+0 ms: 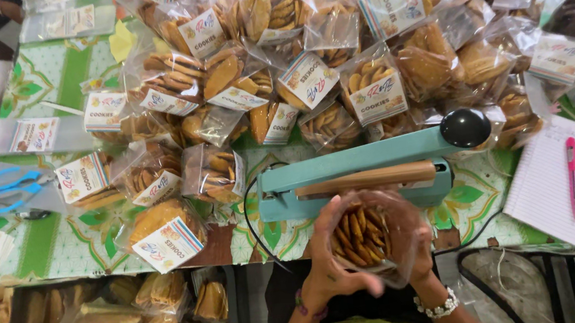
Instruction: The person repeatedly picks up clear plastic bags filled with cookies, places them into a teal heat-sealing machine, and presses the handle to seal the top. After sealing, the person places the finished package onto a growing pile on the table. The workspace is covered with many similar packaged cookies.
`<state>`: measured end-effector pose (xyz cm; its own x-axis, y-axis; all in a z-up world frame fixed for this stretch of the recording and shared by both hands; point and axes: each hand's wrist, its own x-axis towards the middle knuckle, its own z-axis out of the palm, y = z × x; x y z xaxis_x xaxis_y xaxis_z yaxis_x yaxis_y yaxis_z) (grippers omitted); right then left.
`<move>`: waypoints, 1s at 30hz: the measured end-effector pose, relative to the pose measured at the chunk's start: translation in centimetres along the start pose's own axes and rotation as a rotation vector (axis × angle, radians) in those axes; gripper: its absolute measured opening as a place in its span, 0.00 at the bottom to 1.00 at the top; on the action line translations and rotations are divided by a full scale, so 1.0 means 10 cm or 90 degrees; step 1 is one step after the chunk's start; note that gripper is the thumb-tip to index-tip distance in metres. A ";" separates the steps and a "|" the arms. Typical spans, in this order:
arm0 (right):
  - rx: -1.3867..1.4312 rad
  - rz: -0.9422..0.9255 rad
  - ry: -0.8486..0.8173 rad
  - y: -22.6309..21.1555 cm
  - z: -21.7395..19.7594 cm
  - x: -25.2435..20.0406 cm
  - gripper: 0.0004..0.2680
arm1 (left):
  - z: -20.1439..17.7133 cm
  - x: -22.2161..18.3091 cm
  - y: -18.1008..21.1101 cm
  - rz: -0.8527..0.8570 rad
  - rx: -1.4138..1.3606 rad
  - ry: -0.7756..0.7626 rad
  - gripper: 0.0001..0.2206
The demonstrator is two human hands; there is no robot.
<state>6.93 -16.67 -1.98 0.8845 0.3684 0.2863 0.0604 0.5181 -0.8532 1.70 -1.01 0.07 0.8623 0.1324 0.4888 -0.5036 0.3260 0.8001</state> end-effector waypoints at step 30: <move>-0.858 -0.285 -0.363 -1.35 0.79 1.07 0.09 | -0.11 -0.05 -0.31 -0.143 0.083 0.260 0.16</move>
<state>11.97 -13.63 16.07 0.4090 0.7789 0.4754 0.9061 -0.2850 -0.3126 2.95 -1.05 -3.05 0.8876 0.4375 0.1439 -0.2831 0.2719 0.9197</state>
